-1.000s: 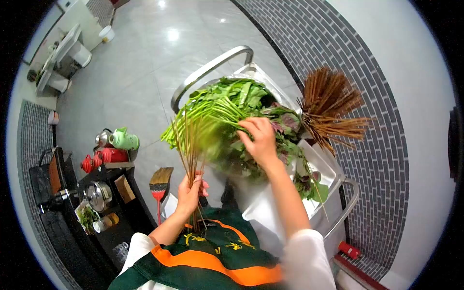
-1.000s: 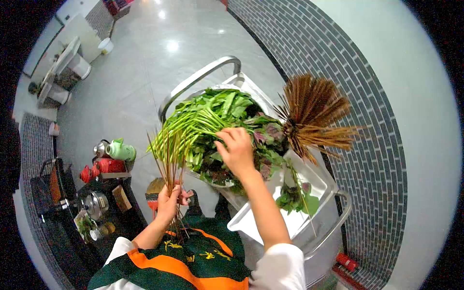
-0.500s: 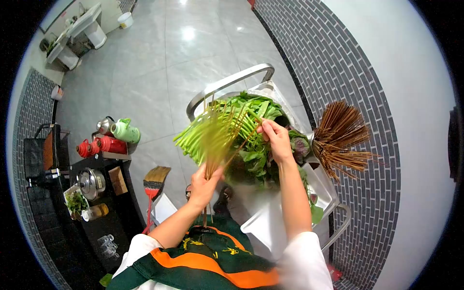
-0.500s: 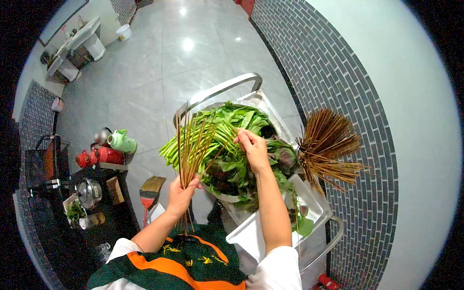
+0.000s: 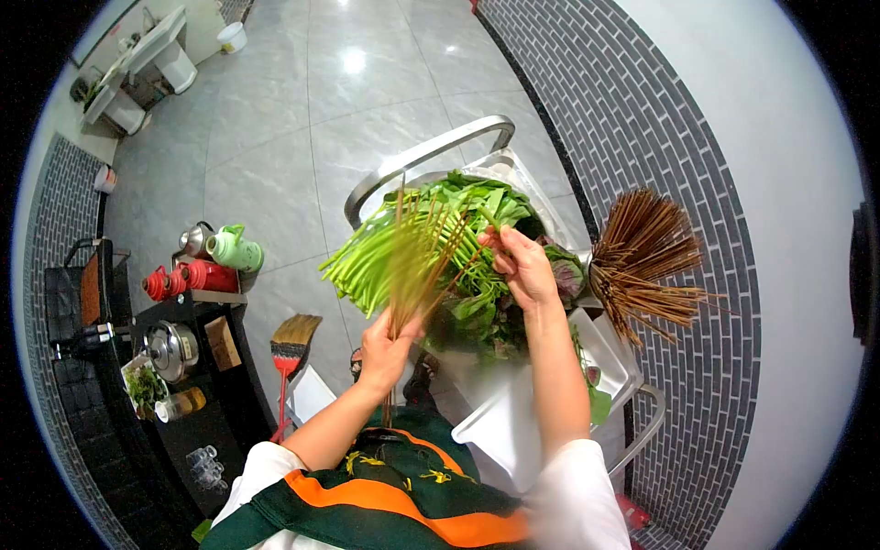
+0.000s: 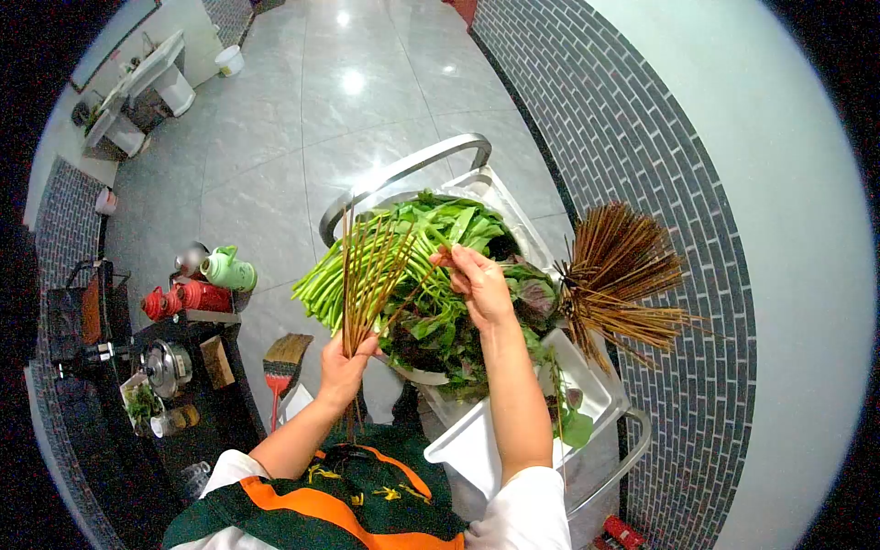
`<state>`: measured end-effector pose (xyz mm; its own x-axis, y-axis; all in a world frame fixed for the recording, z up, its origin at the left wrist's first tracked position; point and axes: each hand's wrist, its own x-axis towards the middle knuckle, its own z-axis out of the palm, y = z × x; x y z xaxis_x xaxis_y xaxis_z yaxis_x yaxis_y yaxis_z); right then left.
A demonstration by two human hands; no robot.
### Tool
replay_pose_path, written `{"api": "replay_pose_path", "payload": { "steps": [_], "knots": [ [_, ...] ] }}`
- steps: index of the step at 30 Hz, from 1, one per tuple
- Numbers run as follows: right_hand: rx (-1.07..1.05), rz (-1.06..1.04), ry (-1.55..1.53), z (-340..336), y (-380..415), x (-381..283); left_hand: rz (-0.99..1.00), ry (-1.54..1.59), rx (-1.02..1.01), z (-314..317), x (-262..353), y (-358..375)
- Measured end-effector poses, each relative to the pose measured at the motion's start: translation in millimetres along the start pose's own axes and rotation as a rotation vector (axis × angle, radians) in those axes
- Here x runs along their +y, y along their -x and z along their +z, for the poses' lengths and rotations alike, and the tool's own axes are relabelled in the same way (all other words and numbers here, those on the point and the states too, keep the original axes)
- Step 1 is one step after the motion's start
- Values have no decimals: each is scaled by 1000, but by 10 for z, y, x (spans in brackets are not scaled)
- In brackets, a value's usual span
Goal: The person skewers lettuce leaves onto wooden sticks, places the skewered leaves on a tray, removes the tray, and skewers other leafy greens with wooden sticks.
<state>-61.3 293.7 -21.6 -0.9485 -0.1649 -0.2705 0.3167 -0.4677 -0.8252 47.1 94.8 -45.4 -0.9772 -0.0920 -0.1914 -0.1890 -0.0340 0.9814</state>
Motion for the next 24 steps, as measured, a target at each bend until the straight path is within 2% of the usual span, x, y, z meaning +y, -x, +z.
{"api": "replay_pose_path", "payload": {
  "steps": [5, 10, 16, 18, 19, 21, 23, 24],
  "knots": [
    [-22, 53, 69, 6, -11, -10, -3, -44, 14, -34, -15, 9],
    [-73, 107, 156, 31, -41, 88, 84, -313, 85, -46, -103, 126],
    [-99, 199, 248, 173, 2, 276, 43, -172, 141, -26, -287, 112],
    [-29, 104, 470, 164, -33, 295, 55, -188, 167, -65, -329, 72],
    [94, -23, 363, 173, -76, 300, 65, -202, 188, -79, -344, 69],
    [119, -275, 1028, 50, -150, 262, 75, -192, 191, -117, -321, 78],
    [107, -159, 1462, 108, -144, 330, 91, -184, 188, -162, -295, 69],
    [135, -210, 1660, 132, -160, 401, 51, -181, 190, -176, -297, 93]
  ]
}}
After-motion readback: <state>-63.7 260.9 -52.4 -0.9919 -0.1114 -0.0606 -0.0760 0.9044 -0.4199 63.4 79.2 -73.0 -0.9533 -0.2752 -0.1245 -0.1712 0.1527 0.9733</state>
